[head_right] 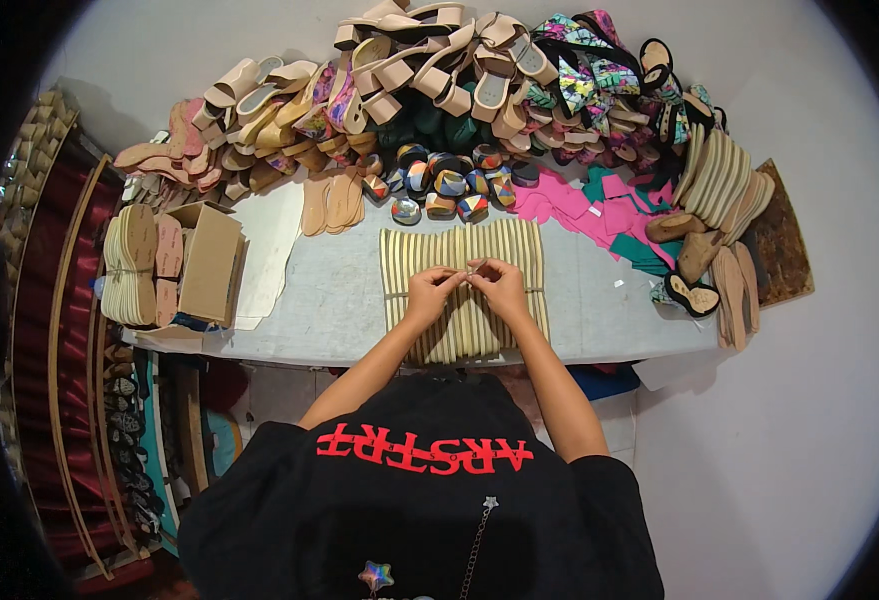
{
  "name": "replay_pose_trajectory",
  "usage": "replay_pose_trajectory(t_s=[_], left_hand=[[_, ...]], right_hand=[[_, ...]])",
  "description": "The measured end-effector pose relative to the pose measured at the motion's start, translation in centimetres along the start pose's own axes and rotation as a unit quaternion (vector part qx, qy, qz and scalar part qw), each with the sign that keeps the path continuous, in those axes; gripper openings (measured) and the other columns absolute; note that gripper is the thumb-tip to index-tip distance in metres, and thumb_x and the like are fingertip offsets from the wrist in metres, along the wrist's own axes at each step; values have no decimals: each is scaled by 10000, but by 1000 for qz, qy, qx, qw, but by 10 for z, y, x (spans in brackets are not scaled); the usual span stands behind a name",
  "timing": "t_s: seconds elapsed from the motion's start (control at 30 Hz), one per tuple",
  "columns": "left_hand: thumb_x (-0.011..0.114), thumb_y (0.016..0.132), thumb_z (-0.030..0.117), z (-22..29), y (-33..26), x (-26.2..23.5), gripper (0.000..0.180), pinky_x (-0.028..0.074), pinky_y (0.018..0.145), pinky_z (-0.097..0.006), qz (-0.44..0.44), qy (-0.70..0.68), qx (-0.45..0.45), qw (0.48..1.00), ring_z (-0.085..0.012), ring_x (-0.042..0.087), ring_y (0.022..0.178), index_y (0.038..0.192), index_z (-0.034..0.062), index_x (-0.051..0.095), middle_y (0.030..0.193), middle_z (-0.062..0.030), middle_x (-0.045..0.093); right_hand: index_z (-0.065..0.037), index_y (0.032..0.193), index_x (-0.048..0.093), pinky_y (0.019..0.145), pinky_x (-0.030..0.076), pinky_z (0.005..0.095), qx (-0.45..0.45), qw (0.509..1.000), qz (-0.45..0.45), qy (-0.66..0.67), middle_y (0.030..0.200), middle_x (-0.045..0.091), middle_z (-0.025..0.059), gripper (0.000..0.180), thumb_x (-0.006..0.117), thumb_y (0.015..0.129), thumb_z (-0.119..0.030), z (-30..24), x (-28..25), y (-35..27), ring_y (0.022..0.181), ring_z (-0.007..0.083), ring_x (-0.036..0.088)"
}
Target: Organizing and stacking shoe soles on a workshop table.
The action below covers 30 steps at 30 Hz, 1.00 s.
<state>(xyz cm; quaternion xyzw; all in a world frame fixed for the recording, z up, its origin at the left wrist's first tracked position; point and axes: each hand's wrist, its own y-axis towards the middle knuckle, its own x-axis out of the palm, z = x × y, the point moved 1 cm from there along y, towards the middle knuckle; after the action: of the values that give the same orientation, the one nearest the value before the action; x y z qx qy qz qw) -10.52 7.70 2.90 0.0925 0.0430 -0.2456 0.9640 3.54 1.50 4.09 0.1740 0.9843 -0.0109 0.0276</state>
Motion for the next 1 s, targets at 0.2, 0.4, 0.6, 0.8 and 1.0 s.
replay_pose_trajectory(t_s=[0.2,0.4,0.6,0.8,1.0], left_hand=[[650,787,176,-3,12,-6,210,387,520,-221,-36,-20,-83,996,-71,493,553,760,-33,658,646,-30,603],[667,774,172,10,21,-11,198,396,540,-218,-104,-30,-149,983,-66,496,586,780,-25,649,666,-28,607],[672,765,127,2,20,-10,153,435,613,-221,-100,-33,-127,986,-82,544,663,790,-22,646,727,-54,630],[670,751,68,12,16,-10,96,451,654,-234,-87,-47,-95,991,-98,567,715,798,-14,649,780,-59,634],[696,710,59,15,11,-9,92,434,609,-232,-37,35,22,998,-119,542,690,775,4,660,778,-57,575]], right_hand=[[24,836,641,597,467,223,-38,999,0,26,727,623,54,86,621,754,11,0,1,-1,645,105,586],[-6,766,664,585,456,234,-163,975,20,-152,733,615,74,65,660,702,-6,-12,2,-11,626,135,582],[5,778,644,582,464,268,-126,979,-5,-159,712,611,87,128,679,684,-76,-13,0,-8,624,162,584],[17,782,619,579,470,271,-137,950,39,-277,688,614,121,124,655,716,-82,-14,10,-1,609,183,601],[35,894,625,598,485,262,-36,985,-26,-169,778,643,124,172,623,763,-76,-12,3,3,686,171,620]])
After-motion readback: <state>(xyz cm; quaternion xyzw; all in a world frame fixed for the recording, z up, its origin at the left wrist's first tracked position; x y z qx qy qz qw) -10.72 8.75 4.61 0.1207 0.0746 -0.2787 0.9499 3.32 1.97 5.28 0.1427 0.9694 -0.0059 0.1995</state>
